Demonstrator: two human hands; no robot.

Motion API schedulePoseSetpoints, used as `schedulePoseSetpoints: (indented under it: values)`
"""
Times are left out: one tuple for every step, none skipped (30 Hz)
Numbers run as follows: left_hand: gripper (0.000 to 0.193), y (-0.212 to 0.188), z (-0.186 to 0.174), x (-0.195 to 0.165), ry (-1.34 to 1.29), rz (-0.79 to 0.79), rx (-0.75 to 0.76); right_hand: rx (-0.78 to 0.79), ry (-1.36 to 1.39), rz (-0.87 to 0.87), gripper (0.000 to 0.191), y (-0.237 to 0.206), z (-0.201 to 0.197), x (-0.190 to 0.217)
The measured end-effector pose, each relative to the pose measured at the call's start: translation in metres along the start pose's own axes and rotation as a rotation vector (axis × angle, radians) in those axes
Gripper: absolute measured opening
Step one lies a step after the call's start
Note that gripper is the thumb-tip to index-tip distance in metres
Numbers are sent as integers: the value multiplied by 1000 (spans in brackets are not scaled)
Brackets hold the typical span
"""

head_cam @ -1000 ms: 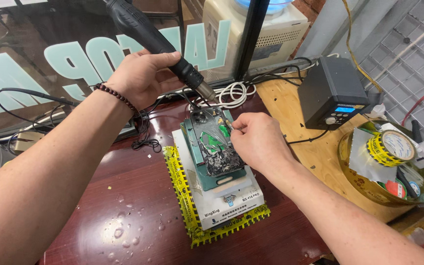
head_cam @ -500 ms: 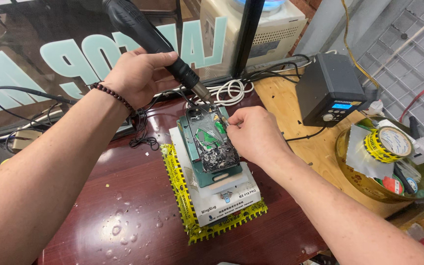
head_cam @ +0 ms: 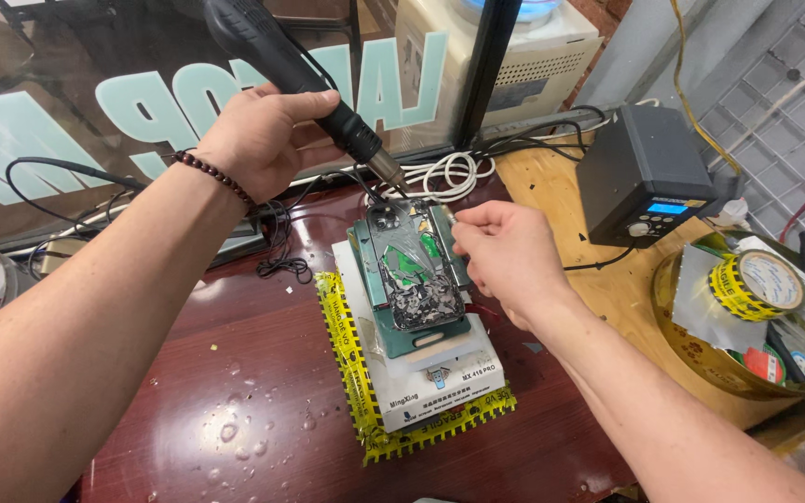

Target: The person uses a hot air gun and a metal pick to desolder components from a green circuit board clamped in a holder. They repeatedly apply heat and scrape away solder and residue, then peel off a protective film from the board surface.

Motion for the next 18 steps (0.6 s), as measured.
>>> schedulePoseSetpoints:
  values:
    - [24,0,-2,0,-9,-2,-19,-4,-47,-22,14,-1,0,1]
    - [24,0,-3,0,-9,-7,-27,-4,-92,-42,15,-2,0,2]
    - [24,1,-4,0,-13,-12,-28,-11,-141,-63,17,-4,0,3]
    - [24,3,-3,1,-18,-15,-25,-23,-274,-129,17,-6,0,5]
    - [24,4,-2,1,-18,-6,-1,-35,-407,-195,18,-9,0,7]
    - [25,5,-1,2,-15,1,14,-39,-538,-260,19,-10,2,8]
    - [25,4,-1,3,-11,4,27,-43,-576,-222,20,-10,4,7]
    - [24,4,-1,4,-16,-6,11,-54,-617,-184,20,-10,4,7]
    - [24,5,0,4,-22,-13,-2,-69,-660,-147,21,-9,5,7]
    - [24,4,1,5,-27,-21,-21,-78,-677,-164,20,-8,5,8]
    - [23,3,1,6,-9,-26,-13,-80,-692,-180,19,-6,6,8]
    - [23,3,2,5,9,-29,-1,-86,-709,-199,19,-4,7,9]
    - [23,3,3,5,27,-29,14,-84,-698,-210,19,-2,8,10]
    - [23,3,4,4,27,-35,-2,-84,-689,-219,19,0,9,10]
    - [23,3,5,4,27,-43,-20,-82,-680,-224,19,1,9,11]
    - [23,3,5,4,28,-48,-38,-83,-725,-234,19,1,8,11]
    - [23,3,6,3,38,-44,-31,-82,-769,-247,19,2,8,12]
    - [23,3,6,3,46,-41,-24,-81,-814,-259,18,2,6,12]
Point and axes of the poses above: each hand's wrist, its own y-axis towards the middle knuckle, its own z-axis out of the palm, x = y × z, the point moved 2 cm from there along y, towards the middle knuckle, and after that the axes turned 6 degrees about x, right-handed, at the moved point
